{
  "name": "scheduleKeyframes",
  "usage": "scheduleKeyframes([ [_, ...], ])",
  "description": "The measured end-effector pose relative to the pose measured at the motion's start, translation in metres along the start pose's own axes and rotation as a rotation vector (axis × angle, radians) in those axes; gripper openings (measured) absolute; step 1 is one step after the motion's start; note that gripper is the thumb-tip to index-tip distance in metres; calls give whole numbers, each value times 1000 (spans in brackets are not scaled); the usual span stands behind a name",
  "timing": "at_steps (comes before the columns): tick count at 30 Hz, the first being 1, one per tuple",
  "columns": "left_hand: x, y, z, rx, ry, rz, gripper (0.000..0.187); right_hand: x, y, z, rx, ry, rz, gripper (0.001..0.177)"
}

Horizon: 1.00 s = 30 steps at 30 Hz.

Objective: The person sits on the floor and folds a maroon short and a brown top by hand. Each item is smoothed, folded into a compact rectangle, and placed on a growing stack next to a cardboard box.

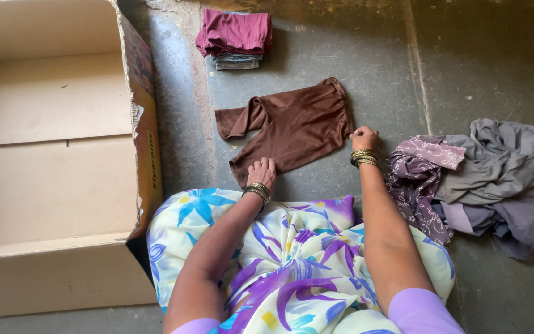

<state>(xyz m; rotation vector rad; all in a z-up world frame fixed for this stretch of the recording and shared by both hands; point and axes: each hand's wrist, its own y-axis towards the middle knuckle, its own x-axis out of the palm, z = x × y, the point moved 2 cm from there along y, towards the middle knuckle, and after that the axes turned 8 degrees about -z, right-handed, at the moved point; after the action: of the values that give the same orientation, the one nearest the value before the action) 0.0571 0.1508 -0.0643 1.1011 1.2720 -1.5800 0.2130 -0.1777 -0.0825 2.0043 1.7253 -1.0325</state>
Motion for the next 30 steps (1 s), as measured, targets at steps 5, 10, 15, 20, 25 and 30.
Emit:
scheduleKeyframes([
  [5,11,5,-1,78,-66,-130,48,-1,8,-3,113,402,-27,21],
  [10,22,-13,18,248,-182,-486,39,2,17,-14,-130,79,48,42],
  [15,-4,-15,-7,-162,-288,-256,38,7,17,-13,26,-38,-10,45],
  [20,-29,13,-82,-712,-384,-70,47,-2,16,-10,62,76,-70,32],
  [25,10,30,-85,-654,-323,-74,30,-16,15,5,26,323,-178,19],
  [30,18,51,-100,-575,-248,90,24,-42,2,30,260,403,-234,13],
])
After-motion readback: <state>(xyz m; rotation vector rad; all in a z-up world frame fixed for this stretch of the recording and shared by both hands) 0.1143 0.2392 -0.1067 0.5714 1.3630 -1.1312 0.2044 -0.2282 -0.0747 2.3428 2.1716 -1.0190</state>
